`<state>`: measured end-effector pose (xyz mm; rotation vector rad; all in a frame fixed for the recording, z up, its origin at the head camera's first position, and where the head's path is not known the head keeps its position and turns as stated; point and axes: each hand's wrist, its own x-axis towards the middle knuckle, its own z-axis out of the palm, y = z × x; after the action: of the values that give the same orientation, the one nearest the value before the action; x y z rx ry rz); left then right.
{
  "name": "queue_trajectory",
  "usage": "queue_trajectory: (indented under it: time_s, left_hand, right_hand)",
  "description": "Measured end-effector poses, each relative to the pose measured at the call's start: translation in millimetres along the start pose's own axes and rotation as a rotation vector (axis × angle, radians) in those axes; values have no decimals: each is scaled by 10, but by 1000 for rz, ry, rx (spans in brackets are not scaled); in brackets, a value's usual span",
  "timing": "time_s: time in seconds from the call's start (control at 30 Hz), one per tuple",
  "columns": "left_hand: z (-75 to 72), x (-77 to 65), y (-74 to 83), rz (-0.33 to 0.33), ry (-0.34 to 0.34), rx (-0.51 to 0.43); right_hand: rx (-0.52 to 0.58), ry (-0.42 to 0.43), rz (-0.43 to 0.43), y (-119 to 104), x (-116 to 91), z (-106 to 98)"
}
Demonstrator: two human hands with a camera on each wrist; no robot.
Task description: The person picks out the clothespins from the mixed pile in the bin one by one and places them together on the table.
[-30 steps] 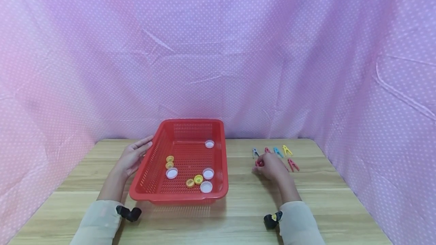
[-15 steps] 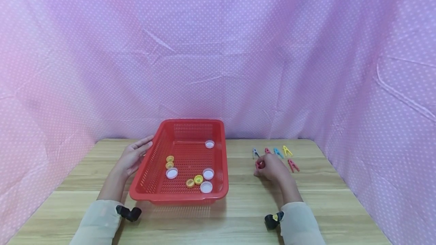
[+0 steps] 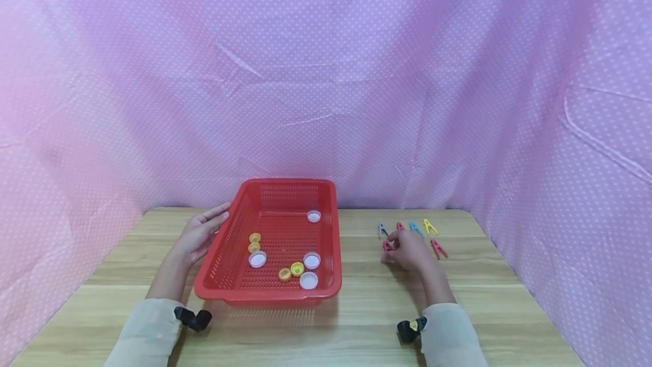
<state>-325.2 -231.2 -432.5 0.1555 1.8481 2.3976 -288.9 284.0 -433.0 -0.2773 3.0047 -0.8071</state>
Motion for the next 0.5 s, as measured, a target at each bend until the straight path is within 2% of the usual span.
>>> queue_trajectory:
  time_s: [0.17, 0.33, 0.5]
  left_hand:
    - [-2, 22, -8, 17, -11, 4]
    - [17, 41, -15, 18, -13, 10]
    - [34, 42, 32, 2, -11, 94]
  right_hand:
    - [-30, 41, -74, -9, -4, -39]
    - [-51, 122, -171, -52, -6, -71]
    - [-10, 160, -174, -170, 6, -126]
